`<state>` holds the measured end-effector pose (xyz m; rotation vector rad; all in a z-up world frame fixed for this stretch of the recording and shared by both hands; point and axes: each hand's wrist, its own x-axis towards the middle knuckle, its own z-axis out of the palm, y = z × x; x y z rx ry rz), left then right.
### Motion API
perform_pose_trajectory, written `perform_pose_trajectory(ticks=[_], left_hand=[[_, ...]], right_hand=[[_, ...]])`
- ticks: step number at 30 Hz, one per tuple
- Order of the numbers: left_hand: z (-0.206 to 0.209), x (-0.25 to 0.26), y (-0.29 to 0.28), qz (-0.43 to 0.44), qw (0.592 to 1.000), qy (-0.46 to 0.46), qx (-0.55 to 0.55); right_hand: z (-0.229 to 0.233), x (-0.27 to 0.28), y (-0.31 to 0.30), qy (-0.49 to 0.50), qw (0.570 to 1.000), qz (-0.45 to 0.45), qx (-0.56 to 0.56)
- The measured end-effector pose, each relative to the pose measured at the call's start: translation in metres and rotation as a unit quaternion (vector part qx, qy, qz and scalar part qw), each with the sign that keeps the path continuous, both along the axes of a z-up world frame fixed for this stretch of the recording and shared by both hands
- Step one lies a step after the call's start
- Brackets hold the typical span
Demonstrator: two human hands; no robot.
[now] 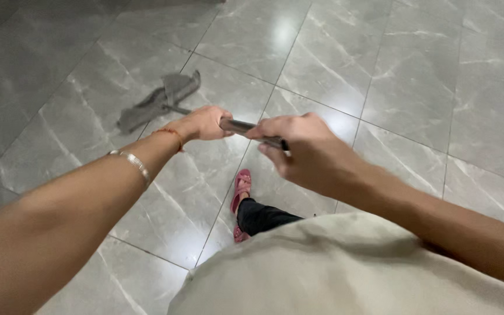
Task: The person is using a long-handled tool with a cloth attached to clean the tiled floor by moving it back and forth.
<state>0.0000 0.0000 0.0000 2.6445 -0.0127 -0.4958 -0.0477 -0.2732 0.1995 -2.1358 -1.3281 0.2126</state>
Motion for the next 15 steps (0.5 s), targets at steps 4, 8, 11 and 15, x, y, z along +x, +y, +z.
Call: perform_pose_trajectory(ticks=[4, 8, 11, 15], left_hand=[[-0.004, -0.006, -0.012, -0.009, 1.000, -0.018, 0.010], [-0.016, -0.006, -0.014, -0.004, 1.000, -0.004, 0.029], [-0.020, 0.001, -0.014, 0.007, 0.998, 0.027, 0.056], [-0.035, 0.008, -0.009, -0.030, 0.998, 0.016, 0.058]], right_hand=[[0.042, -0.011, -0.010, 0.020, 0.974, -0.100, -0.201], [0.028, -0.017, -0.004, 0.026, 0.967, -0.104, -0.231], [0.001, -0.012, -0.003, 0.034, 0.977, -0.093, -0.189], [-0.047, 0.003, 0.007, -0.006, 0.988, -0.028, -0.151]])
